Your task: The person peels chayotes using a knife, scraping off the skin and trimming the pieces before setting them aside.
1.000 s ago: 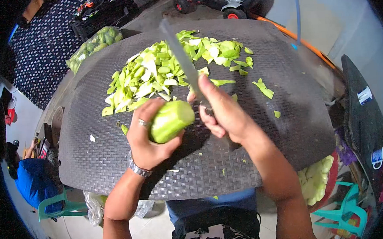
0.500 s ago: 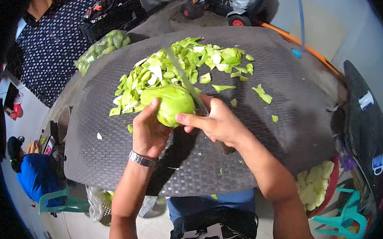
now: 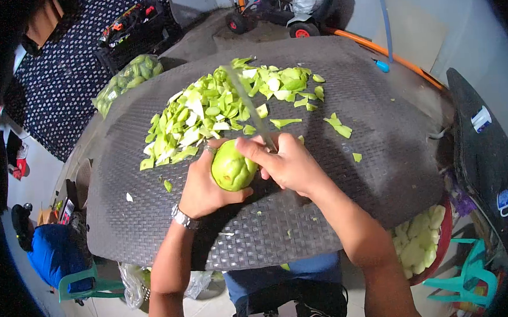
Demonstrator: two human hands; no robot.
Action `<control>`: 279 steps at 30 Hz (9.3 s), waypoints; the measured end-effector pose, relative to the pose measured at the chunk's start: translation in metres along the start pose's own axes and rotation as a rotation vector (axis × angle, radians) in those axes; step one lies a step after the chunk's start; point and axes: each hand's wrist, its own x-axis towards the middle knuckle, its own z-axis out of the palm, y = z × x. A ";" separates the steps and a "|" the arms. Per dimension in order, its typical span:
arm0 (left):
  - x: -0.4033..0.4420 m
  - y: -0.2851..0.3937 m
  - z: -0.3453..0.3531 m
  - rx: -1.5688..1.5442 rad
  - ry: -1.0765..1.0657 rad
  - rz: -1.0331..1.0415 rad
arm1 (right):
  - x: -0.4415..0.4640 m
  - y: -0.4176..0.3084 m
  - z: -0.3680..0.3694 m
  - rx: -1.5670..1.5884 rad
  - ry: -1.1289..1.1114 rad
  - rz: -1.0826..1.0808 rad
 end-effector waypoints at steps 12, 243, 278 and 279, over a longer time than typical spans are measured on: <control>-0.008 -0.026 0.009 -0.108 0.163 -0.082 | -0.011 0.014 0.020 -1.007 0.134 -0.696; -0.010 -0.020 0.025 -1.659 0.040 -0.367 | -0.020 0.002 0.022 -0.965 -0.013 -0.599; -0.013 -0.023 0.021 -1.424 -0.023 -0.327 | -0.009 0.009 0.002 -0.761 -0.096 -0.505; -0.011 -0.027 0.020 -1.437 -0.017 -0.310 | -0.010 0.011 0.009 -0.794 -0.077 -0.582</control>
